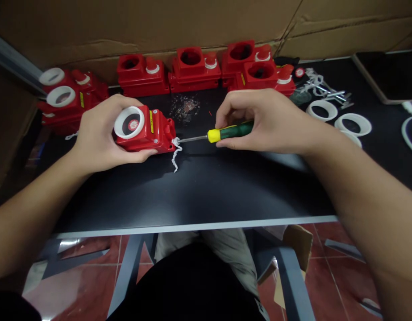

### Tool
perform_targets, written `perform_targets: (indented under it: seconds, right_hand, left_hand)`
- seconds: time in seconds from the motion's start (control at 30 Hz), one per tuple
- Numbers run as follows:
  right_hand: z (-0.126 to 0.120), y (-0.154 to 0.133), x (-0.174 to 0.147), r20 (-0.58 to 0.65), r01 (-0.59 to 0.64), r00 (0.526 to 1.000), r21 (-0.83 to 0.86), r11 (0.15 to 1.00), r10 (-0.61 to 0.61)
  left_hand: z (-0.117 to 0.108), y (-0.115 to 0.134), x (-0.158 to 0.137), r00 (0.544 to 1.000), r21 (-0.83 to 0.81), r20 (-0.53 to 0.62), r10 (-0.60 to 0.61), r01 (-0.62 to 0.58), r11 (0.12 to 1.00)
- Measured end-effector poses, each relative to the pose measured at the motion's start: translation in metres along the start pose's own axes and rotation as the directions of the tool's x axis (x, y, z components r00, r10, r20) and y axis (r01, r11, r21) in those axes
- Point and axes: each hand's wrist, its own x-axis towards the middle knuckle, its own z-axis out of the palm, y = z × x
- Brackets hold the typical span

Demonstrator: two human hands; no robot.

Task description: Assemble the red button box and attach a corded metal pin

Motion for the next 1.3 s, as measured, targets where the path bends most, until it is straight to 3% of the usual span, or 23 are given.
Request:
perform_targets:
  seconds: [0.17, 0.37, 0.57, 0.8, 0.9, 0.97, 1.13, 1.2, 1.3]
  right_hand:
    - [0.0, -0.011, -0.005, 0.0, -0.054, 0.999, 0.003, 0.999, 0.054]
    - [0.006, -0.003, -0.003, 0.145, -0.124, 0.982, 0.009, 0.992, 0.122]
    - [-0.011, 0.008, 0.003, 0.279, 0.021, 0.959, -0.261, 0.965, 0.054]
    - [-0.029, 0.011, 0.001, 0.042, -0.043, 0.997, -0.339, 0.94, 0.06]
    - [-0.013, 0.001, 0.003, -0.086, -0.086, 0.994, -0.224, 0.971, 0.069]
    - [0.007, -0.008, 0.005, -0.098, -0.123, 0.988, -0.061, 0.991, 0.116]
    - [0.057, -0.023, 0.009, 0.133, -0.264, 0.963, 0.263, 0.928, 0.236]
    - [0.059, -0.025, 0.009, 0.138, -0.292, 0.956, 0.334, 0.896, 0.26]
    - [0.04, -0.026, 0.009, 0.035, -0.242, 0.969, 0.345, 0.907, 0.245]
  left_hand:
    - [0.001, 0.001, -0.001, 0.999, 0.016, -0.025, 0.019, -0.018, 1.0]
    - [0.002, 0.002, 0.001, 1.0, -0.02, -0.008, 0.014, -0.014, 1.0]
    - [-0.001, -0.001, 0.003, 0.997, -0.019, 0.075, -0.032, 0.034, 0.999]
    - [0.001, 0.0, 0.002, 0.999, -0.025, 0.012, -0.043, 0.043, 0.999]
    - [0.002, 0.004, 0.0, 0.998, -0.005, -0.041, -0.047, 0.047, 0.999]
    - [0.003, 0.01, -0.003, 0.996, 0.006, -0.077, -0.05, 0.05, 0.999]
    - [0.003, 0.021, -0.007, 0.993, -0.005, -0.121, -0.01, 0.009, 1.0]
    - [0.003, 0.02, -0.006, 0.992, 0.009, -0.126, -0.006, 0.007, 1.0]
    - [0.002, 0.015, -0.005, 0.991, 0.033, -0.127, -0.032, 0.036, 0.999]
